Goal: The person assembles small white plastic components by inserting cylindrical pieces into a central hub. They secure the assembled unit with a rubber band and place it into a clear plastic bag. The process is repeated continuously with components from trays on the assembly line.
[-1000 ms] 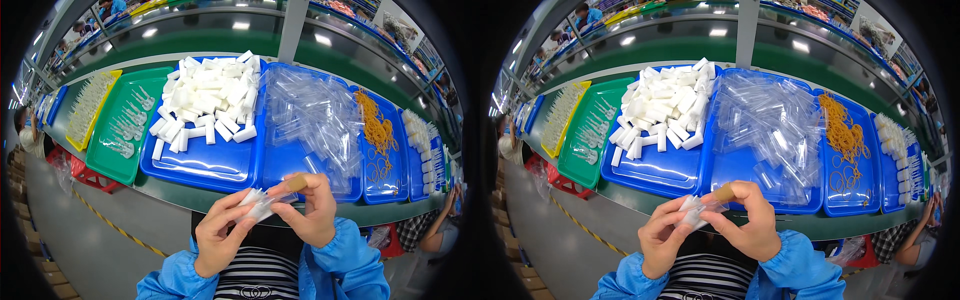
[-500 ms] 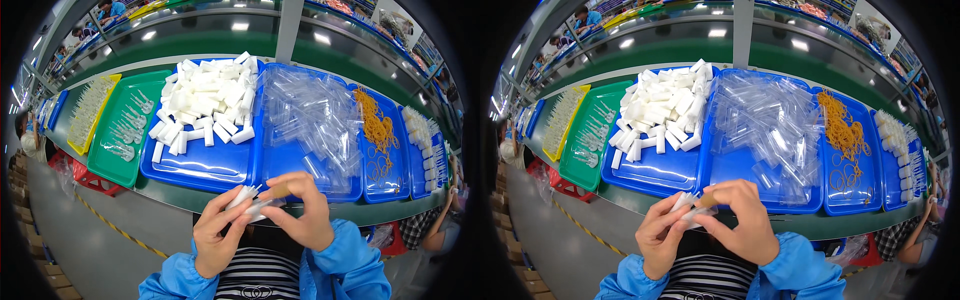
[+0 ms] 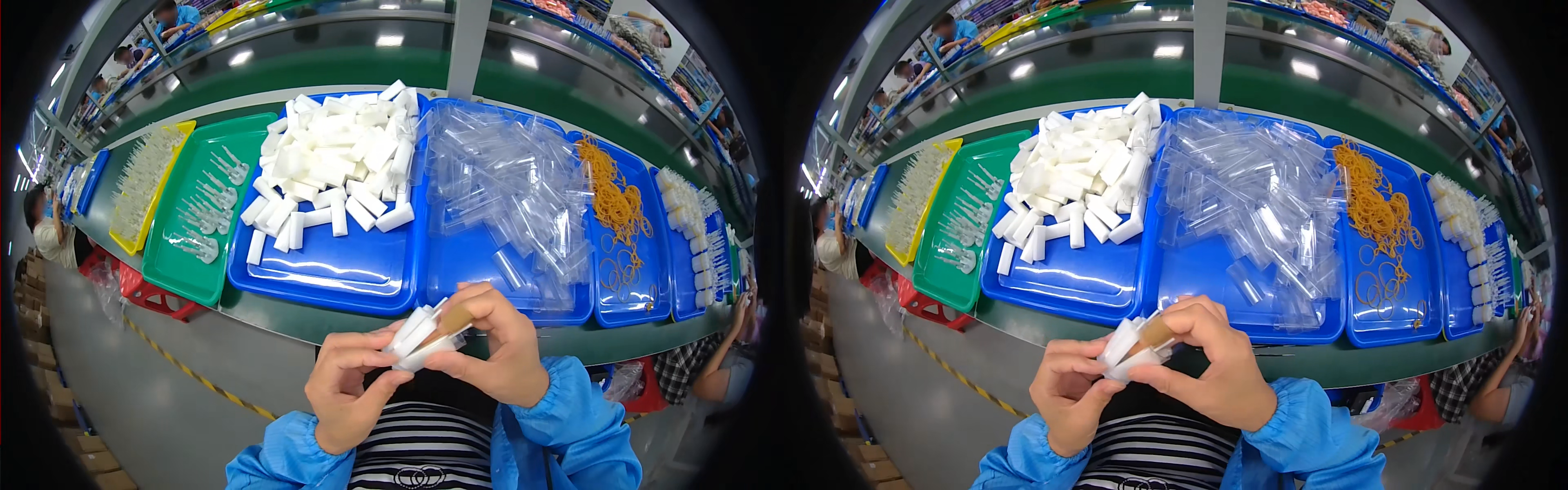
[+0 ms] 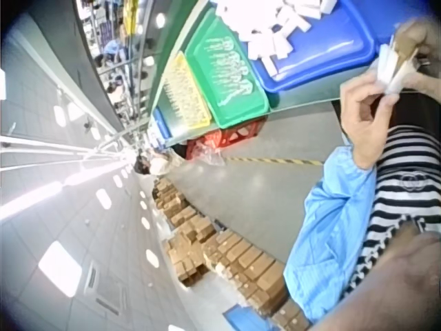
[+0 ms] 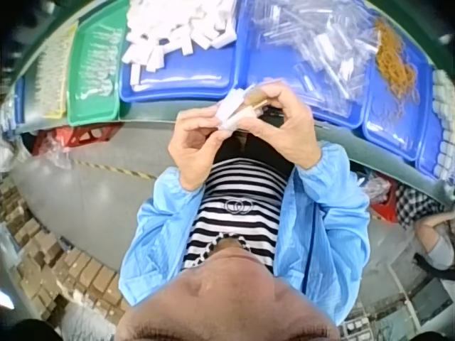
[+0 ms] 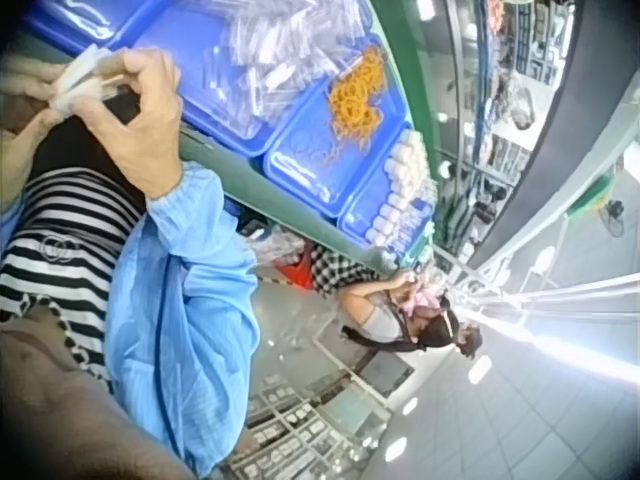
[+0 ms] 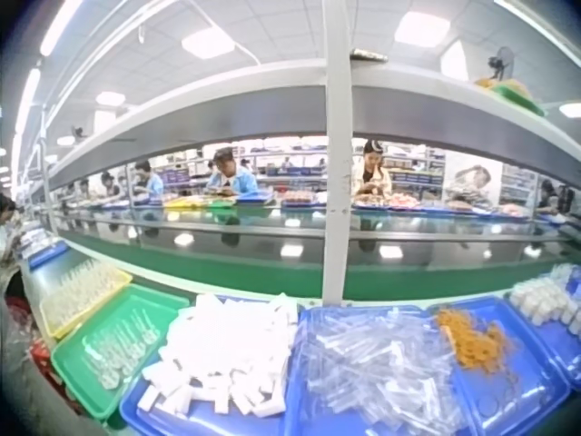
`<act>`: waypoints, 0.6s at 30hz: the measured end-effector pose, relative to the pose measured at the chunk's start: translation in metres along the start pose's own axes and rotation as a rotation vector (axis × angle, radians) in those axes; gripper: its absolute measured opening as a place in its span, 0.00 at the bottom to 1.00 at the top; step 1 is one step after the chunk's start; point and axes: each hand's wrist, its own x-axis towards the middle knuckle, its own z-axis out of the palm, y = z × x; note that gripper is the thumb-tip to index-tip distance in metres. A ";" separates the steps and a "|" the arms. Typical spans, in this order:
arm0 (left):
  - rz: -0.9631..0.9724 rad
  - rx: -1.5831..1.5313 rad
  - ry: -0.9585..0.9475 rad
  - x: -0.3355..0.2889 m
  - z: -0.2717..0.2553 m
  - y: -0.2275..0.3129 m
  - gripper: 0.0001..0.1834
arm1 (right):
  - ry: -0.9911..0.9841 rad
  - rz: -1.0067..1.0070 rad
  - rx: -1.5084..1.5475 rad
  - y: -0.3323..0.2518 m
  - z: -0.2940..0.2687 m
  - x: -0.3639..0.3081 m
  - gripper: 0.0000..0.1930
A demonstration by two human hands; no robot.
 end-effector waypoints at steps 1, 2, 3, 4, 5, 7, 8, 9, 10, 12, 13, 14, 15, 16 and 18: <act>-0.024 -0.056 0.024 0.000 0.000 0.000 0.19 | -0.031 0.000 -0.014 -0.001 -0.001 0.002 0.21; -0.049 -0.112 0.046 0.000 0.001 0.001 0.20 | -0.060 0.000 -0.029 -0.002 -0.003 0.005 0.20; -0.075 -0.169 0.066 0.001 0.002 0.002 0.21 | -0.088 0.001 -0.045 -0.002 -0.005 0.009 0.20; -0.088 -0.169 0.053 0.003 0.000 0.005 0.25 | -0.105 -0.069 -0.092 -0.003 -0.007 0.011 0.20; -0.086 -0.169 0.071 0.009 0.004 0.012 0.24 | -0.119 -0.129 -0.154 -0.005 -0.010 0.011 0.19; -0.094 -0.082 -0.087 0.014 -0.006 0.012 0.24 | -0.105 -0.228 -0.231 -0.009 -0.008 0.009 0.19; -0.163 -0.152 -0.140 0.012 -0.011 0.010 0.22 | -0.114 -0.219 -0.222 -0.013 -0.005 0.008 0.19; -0.207 -0.191 -0.147 0.012 -0.012 0.010 0.22 | -0.121 -0.209 -0.214 -0.017 -0.005 0.006 0.19; -0.256 -0.213 -0.143 0.010 -0.015 0.011 0.22 | -0.112 -0.228 -0.212 -0.018 -0.006 0.008 0.17; -0.292 -0.218 -0.128 0.012 -0.014 0.011 0.22 | -0.055 -0.197 -0.407 -0.024 -0.026 0.012 0.16; -0.297 -0.210 -0.113 0.012 -0.016 0.012 0.22 | -0.041 -0.185 -0.491 -0.024 -0.036 0.016 0.16; -0.300 -0.207 -0.103 0.012 -0.015 0.014 0.22 | 0.050 -0.229 -0.774 -0.022 -0.047 0.019 0.15; -0.303 -0.203 -0.092 0.012 -0.013 0.015 0.22 | 0.101 -0.300 -1.063 -0.019 -0.056 0.021 0.18; -0.318 -0.217 -0.099 0.014 -0.011 0.016 0.22 | 0.045 -0.239 -1.201 -0.020 -0.060 0.021 0.19; -0.348 -0.243 -0.110 0.015 -0.005 0.016 0.22 | -0.063 -0.146 -1.383 -0.020 -0.058 0.021 0.21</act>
